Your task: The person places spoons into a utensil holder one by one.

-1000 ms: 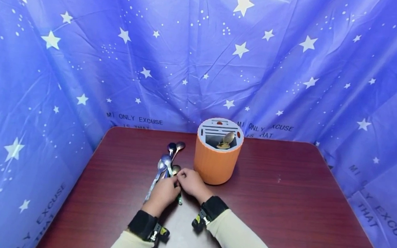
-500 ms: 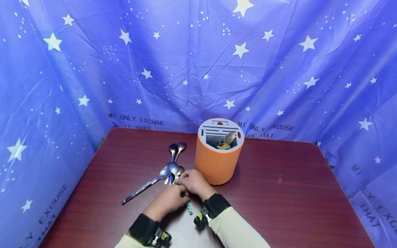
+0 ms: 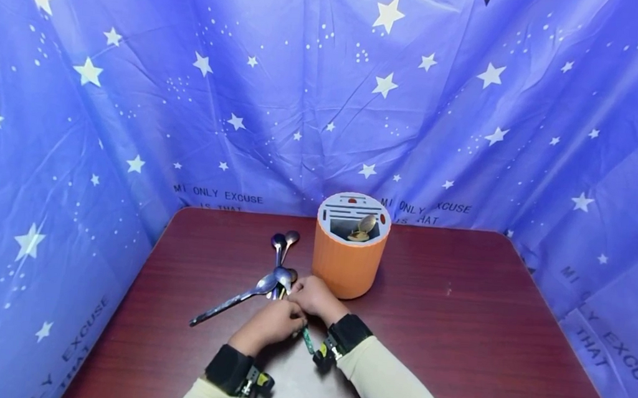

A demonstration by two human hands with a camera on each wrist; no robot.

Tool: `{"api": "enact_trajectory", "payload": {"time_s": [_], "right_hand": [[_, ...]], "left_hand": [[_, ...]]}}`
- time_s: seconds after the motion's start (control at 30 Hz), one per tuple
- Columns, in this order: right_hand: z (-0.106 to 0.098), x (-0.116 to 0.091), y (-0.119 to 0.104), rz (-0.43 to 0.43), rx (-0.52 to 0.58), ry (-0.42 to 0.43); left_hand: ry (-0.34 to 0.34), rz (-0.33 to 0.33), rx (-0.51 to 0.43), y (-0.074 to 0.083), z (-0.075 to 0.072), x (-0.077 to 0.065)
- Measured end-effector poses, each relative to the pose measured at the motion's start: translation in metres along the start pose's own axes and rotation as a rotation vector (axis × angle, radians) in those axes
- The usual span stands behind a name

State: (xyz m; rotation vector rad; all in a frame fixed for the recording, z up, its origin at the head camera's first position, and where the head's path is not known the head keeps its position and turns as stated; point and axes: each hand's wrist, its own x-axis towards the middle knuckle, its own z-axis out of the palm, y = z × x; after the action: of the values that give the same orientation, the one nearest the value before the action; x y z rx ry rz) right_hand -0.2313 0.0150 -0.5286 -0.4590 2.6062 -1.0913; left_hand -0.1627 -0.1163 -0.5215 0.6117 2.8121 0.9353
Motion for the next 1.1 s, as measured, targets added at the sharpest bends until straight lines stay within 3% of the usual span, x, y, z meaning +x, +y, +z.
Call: {"api": "enact_trajectory", "payload": {"time_s": [0.53,0.87,1.1], "right_hand": [[-0.007,-0.008,-0.001,-0.019,-0.039,0.066],[-0.015,-0.011,-0.009,-0.06,0.04,0.127],[-0.025,-0.015,-0.019,-0.053,0.103,0.163]], "left_hand": [[0.016,-0.005,0.02,0.001,-0.002,0.0],[0.036,0.017,-0.019,0.002,-0.006,0.0],[0.036,-0.017,-0.086,-0.002,-0.012,0.005]]}}
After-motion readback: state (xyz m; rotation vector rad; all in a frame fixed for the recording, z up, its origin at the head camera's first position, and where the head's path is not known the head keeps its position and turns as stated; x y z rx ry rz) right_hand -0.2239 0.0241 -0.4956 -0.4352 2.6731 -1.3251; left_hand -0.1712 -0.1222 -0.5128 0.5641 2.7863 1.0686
